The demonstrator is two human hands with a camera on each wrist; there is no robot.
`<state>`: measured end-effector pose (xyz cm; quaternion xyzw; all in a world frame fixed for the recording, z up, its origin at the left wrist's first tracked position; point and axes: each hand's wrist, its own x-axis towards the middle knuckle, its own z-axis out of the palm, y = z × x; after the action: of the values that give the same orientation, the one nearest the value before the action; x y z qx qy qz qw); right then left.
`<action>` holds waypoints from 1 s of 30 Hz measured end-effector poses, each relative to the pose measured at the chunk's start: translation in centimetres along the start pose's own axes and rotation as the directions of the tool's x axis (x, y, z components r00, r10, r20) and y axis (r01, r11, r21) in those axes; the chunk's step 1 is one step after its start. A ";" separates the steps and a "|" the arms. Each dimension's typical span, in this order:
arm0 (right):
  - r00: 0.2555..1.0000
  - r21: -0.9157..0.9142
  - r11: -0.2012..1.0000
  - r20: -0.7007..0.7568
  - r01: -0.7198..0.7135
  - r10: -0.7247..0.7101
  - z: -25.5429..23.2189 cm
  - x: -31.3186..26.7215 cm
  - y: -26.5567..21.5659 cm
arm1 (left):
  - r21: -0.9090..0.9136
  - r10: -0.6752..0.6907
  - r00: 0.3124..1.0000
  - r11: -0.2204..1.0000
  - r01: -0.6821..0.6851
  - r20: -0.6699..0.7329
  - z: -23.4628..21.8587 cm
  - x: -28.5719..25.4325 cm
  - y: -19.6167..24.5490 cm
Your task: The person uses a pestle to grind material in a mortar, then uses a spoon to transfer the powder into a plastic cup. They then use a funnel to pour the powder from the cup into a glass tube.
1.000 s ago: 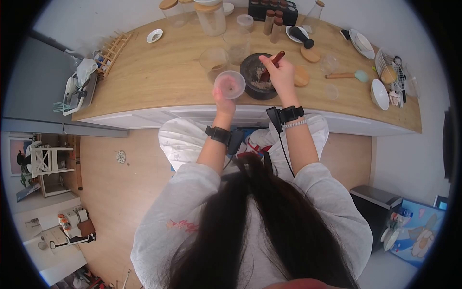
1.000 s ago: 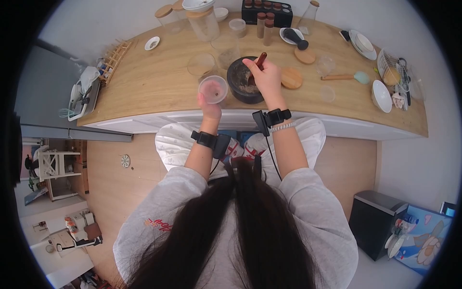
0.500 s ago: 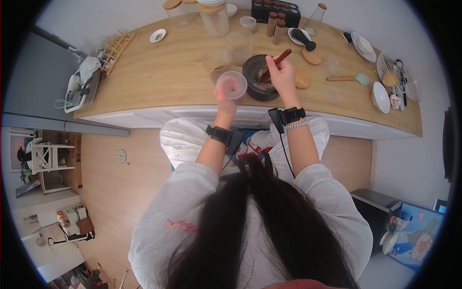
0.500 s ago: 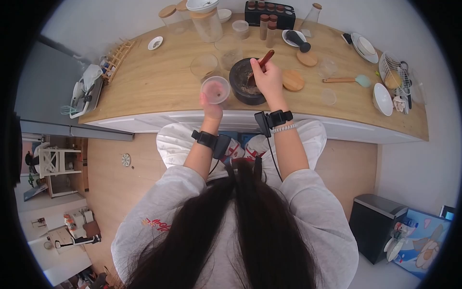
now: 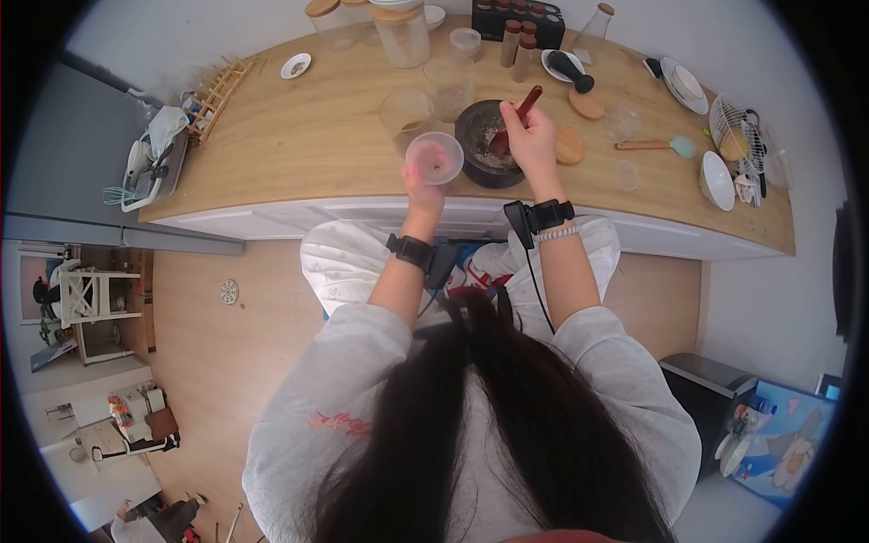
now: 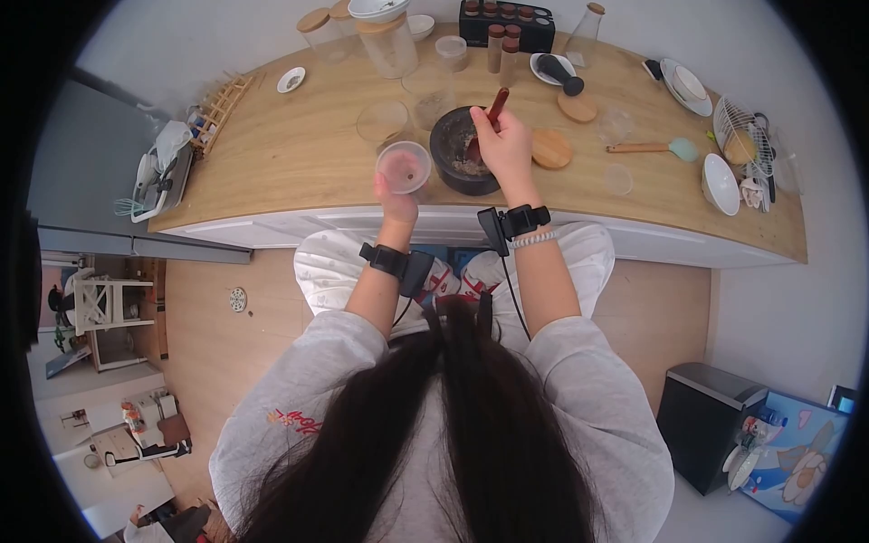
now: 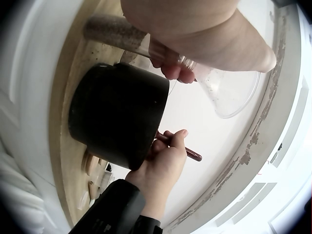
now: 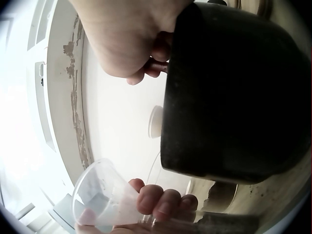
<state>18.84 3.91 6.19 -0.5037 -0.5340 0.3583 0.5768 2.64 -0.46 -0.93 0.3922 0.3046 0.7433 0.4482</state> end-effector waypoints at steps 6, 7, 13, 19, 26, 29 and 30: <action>1.000 -0.042 0.999 -0.003 0.020 -0.020 0.0 0.1 0.3 | 0.006 0.006 1.000 1.000 -0.006 -0.001 0.0 0.1 -0.1; 1.000 -0.047 0.999 -0.003 0.018 -0.019 0.0 0.1 0.4 | 0.008 0.008 1.000 1.000 -0.008 -0.003 0.0 0.0 -0.1; 1.000 -0.055 0.998 0.010 0.027 -0.027 0.0 0.3 0.9 | 0.028 0.008 1.000 1.000 -0.008 0.004 -0.2 0.1 -0.1; 1.000 -0.057 0.998 0.014 0.026 -0.025 0.1 0.2 0.7 | 0.024 0.011 1.000 1.000 -0.011 0.005 0.1 0.0 0.1; 0.999 -0.066 0.997 0.023 0.030 -0.029 0.0 0.2 0.5 | -0.008 0.003 1.000 1.000 -0.003 0.004 -0.1 0.0 -0.1; 0.999 -0.071 0.997 0.026 0.029 -0.027 0.0 0.2 0.5 | 0.000 0.007 1.000 1.000 -0.007 0.006 0.0 0.0 -0.1; 0.999 -0.075 0.997 0.027 0.026 -0.024 0.0 0.2 0.5 | -0.003 0.008 1.000 1.000 -0.008 0.007 0.0 0.0 -0.1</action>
<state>18.91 4.19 5.75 -0.5133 -0.5610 0.3372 0.5550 2.63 -0.46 -1.02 0.3952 0.3005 0.7442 0.4469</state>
